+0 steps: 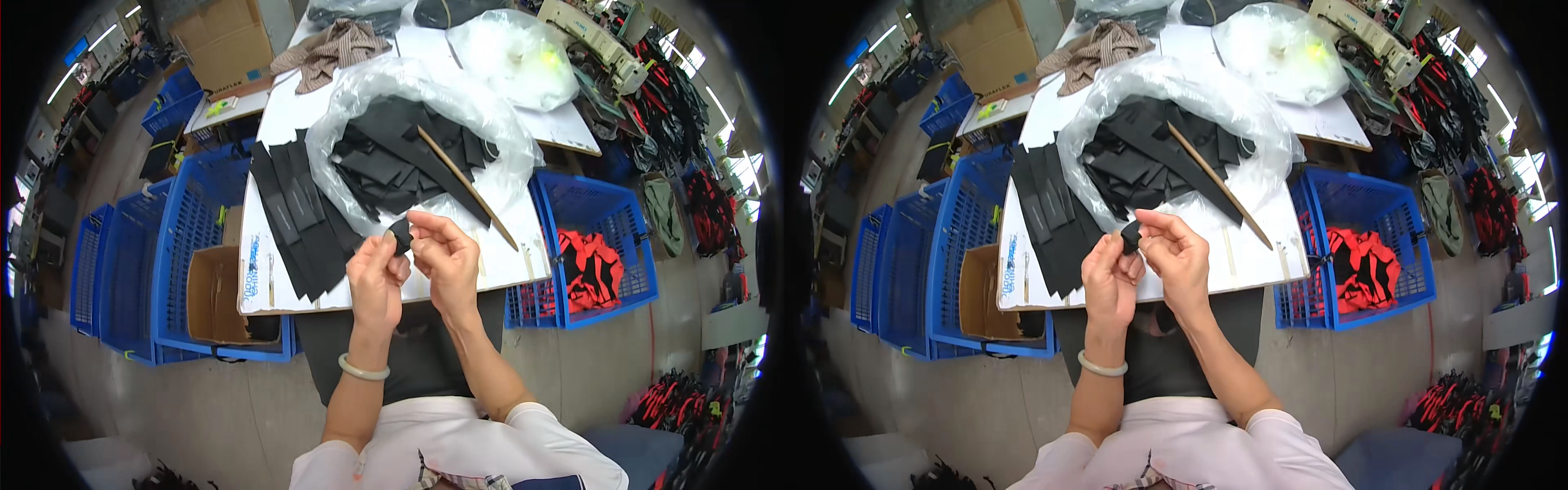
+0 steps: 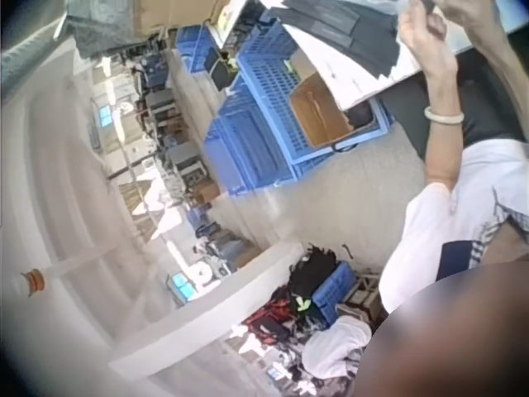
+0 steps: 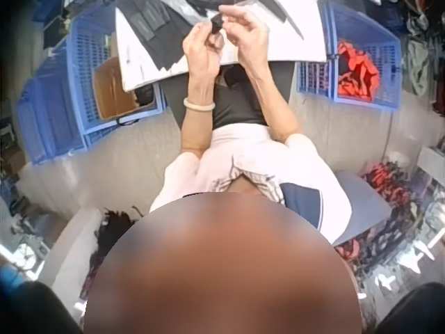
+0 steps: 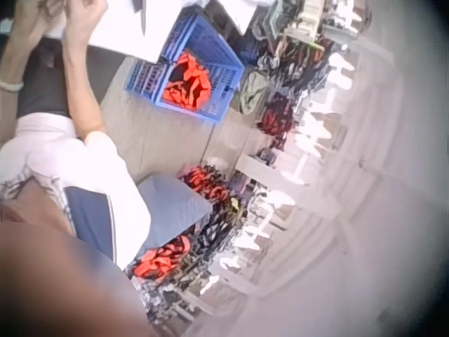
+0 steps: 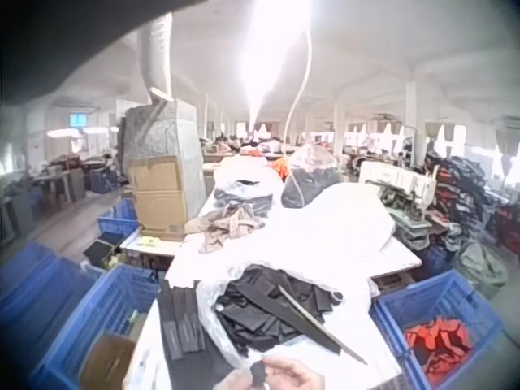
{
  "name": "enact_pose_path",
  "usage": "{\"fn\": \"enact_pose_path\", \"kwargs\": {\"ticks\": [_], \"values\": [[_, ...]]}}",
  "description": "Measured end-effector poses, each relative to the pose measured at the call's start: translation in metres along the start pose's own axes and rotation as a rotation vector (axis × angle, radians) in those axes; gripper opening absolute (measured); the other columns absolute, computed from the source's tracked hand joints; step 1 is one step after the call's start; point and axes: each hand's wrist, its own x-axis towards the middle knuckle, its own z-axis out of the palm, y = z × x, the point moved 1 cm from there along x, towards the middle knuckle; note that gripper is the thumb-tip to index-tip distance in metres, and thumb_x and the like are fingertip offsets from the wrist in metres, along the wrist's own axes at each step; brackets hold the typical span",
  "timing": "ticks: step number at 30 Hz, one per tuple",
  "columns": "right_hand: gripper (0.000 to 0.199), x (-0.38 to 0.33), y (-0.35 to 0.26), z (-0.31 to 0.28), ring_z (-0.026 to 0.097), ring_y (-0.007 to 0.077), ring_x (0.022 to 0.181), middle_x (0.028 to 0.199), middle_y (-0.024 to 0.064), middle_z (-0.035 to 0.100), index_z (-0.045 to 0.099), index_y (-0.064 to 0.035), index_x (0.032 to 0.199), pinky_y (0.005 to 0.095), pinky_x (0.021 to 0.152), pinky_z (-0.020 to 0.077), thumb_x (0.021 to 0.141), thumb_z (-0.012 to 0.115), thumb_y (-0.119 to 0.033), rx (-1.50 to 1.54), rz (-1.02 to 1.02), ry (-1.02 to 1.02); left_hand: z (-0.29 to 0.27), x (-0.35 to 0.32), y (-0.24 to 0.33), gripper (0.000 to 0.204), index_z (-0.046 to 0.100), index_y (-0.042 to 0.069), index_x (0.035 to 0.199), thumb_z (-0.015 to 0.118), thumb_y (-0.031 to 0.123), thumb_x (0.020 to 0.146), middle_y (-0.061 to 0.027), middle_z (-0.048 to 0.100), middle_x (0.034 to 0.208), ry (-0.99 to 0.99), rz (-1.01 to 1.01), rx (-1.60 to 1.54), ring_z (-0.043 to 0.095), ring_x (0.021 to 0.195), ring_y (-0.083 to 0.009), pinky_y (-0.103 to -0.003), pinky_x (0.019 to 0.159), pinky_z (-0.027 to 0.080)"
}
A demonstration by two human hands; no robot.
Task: Preparing and folding black fabric straps at an industrial workbench.
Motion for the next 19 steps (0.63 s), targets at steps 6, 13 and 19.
{"fn": "enact_pose_path", "kwargs": {"ticks": [6, 13, 19], "values": [[0.033, -0.003, 0.008, -0.005, 0.046, 0.0054, 0.050, 0.078, 0.0075, 0.061, 0.058, 0.0086, 0.107, 0.0180, 0.046, 0.0370, 0.075, 0.060, 0.006, 0.179, 0.135, -0.119, -0.011, 0.000, 0.001, 0.019, 0.048, 0.008, 0.072, 0.058, 0.011, 0.088, 0.0025, 0.041, 0.055, -0.018, -0.049, 0.036, 0.037, 0.047, -0.0063, -0.020, 0.046, 0.029], [0.022, -0.007, 0.010, -0.013, 0.058, 0.0095, 0.056, 0.072, 0.0100, 0.064, 0.063, 0.0082, 0.097, 0.0187, 0.055, 0.0472, 0.076, 0.059, 0.006, 0.138, 0.088, 0.017, -0.005, -0.015, 0.000, 0.017, 0.056, 0.004, 0.072, 0.065, 0.011, 0.084, 0.0034, 0.050, 0.058, -0.018, 0.196, 0.460, 0.038, 0.051, -0.0017, -0.017, 0.048, 0.029], [0.021, -0.004, 0.010, -0.016, 0.059, 0.0123, 0.063, 0.090, 0.0124, 0.065, 0.063, 0.0058, 0.102, 0.0192, 0.058, 0.0480, 0.084, 0.052, 0.004, -0.068, -0.078, 0.066, -0.001, -0.034, -0.002, 0.013, 0.061, 0.004, 0.078, 0.063, 0.014, 0.086, 0.0005, 0.051, 0.061, 0.017, 0.165, 0.644, 0.044, 0.054, -0.0044, -0.020, 0.049, 0.034]]}}
